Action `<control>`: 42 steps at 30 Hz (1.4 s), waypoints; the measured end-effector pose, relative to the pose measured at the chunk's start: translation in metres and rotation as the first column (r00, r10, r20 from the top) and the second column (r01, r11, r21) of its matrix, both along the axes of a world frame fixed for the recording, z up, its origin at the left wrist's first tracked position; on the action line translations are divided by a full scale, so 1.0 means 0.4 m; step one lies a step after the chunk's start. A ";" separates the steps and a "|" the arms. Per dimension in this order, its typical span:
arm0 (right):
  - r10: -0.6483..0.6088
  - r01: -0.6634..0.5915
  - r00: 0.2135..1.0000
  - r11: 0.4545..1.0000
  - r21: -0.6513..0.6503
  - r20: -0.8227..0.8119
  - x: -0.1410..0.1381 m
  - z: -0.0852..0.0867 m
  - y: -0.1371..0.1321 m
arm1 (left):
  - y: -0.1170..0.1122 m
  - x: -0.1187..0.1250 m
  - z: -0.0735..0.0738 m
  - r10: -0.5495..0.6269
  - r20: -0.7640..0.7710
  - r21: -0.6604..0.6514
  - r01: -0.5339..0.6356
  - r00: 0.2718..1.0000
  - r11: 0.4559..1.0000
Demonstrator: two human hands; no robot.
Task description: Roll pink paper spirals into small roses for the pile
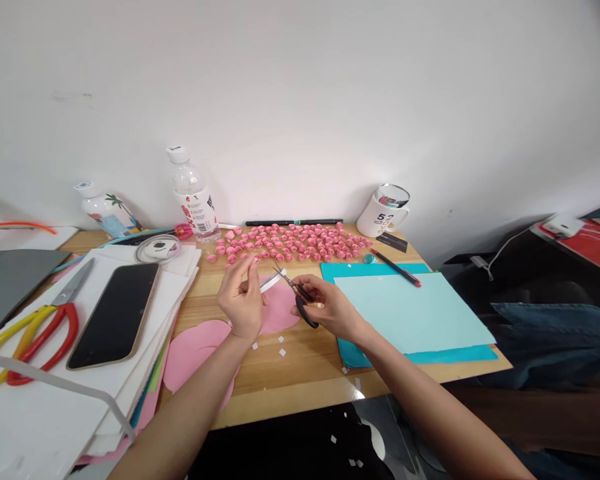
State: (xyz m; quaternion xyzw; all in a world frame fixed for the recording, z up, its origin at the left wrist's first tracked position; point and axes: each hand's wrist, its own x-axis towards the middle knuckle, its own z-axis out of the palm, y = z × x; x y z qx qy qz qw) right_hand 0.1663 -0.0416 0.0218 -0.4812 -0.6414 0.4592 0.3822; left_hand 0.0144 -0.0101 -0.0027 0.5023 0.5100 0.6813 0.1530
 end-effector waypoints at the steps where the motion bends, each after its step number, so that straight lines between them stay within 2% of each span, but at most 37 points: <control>1: -0.006 0.006 1.000 1.000 -0.011 -0.010 0.002 -0.002 0.000 | 0.001 -0.001 0.000 0.009 -0.011 0.005 -0.008 1.000 1.000; 7: -0.022 0.022 1.000 0.999 -0.031 -0.004 0.028 -0.015 0.002 | 0.002 -0.003 -0.006 0.046 -0.114 0.077 -0.038 0.992 0.996; 10: -0.069 0.067 0.995 0.997 0.026 0.069 0.064 -0.014 0.014 | 0.000 -0.003 -0.011 0.030 -0.145 0.129 -0.011 0.989 0.992; 12: -0.149 0.136 0.980 0.985 0.102 0.130 0.101 -0.008 0.027 | 0.001 -0.004 -0.013 0.035 -0.168 0.160 -0.007 0.985 0.987; 13: -0.206 0.172 0.957 0.970 0.169 0.204 0.120 -0.004 0.033 | 0.002 -0.004 -0.015 0.037 -0.182 0.170 -0.005 0.983 0.985; 15: -0.276 0.152 0.850 0.944 0.293 0.449 0.158 0.003 0.044 | 0.003 -0.004 -0.018 0.016 -0.225 0.180 0.025 0.974 0.983; 18: -0.137 -0.032 0.697 0.975 0.221 0.704 0.196 0.006 0.050 | 0.000 0.001 -0.024 -0.105 -0.313 0.128 0.151 0.944 0.980; 22: 0.025 -0.186 0.542 0.978 0.091 0.840 0.210 0.005 0.049 | -0.012 0.005 -0.034 -0.324 -0.360 -0.090 0.313 0.875 0.946; 26: 0.023 -0.223 0.445 0.971 0.086 0.895 0.197 0.016 0.053 | -0.014 0.002 -0.032 -0.509 -0.341 -0.309 0.417 0.790 0.855; 28: -0.033 -0.184 0.458 0.974 0.131 0.888 0.181 0.019 0.060 | -0.010 0.002 -0.029 -0.527 -0.381 -0.342 0.414 0.760 0.844; 30: -0.079 -0.127 0.527 0.977 0.170 0.846 0.162 0.013 0.069 | -0.005 0.003 -0.028 -0.518 -0.444 -0.337 0.399 0.731 0.853; 34: -0.045 -0.102 0.660 0.984 0.149 0.749 0.140 -0.022 0.090 | 0.005 0.003 -0.030 -0.507 -0.495 -0.334 0.384 0.706 0.861; 38: -0.013 -0.131 0.698 0.981 0.145 0.716 0.144 -0.051 0.101 | 0.006 -0.001 -0.031 -0.523 -0.520 -0.334 0.403 0.675 0.852; 42: -0.005 -0.146 0.700 0.978 0.150 0.714 0.147 -0.052 0.097 | -0.001 -0.004 -0.021 -0.541 -0.593 -0.369 0.397 0.596 0.841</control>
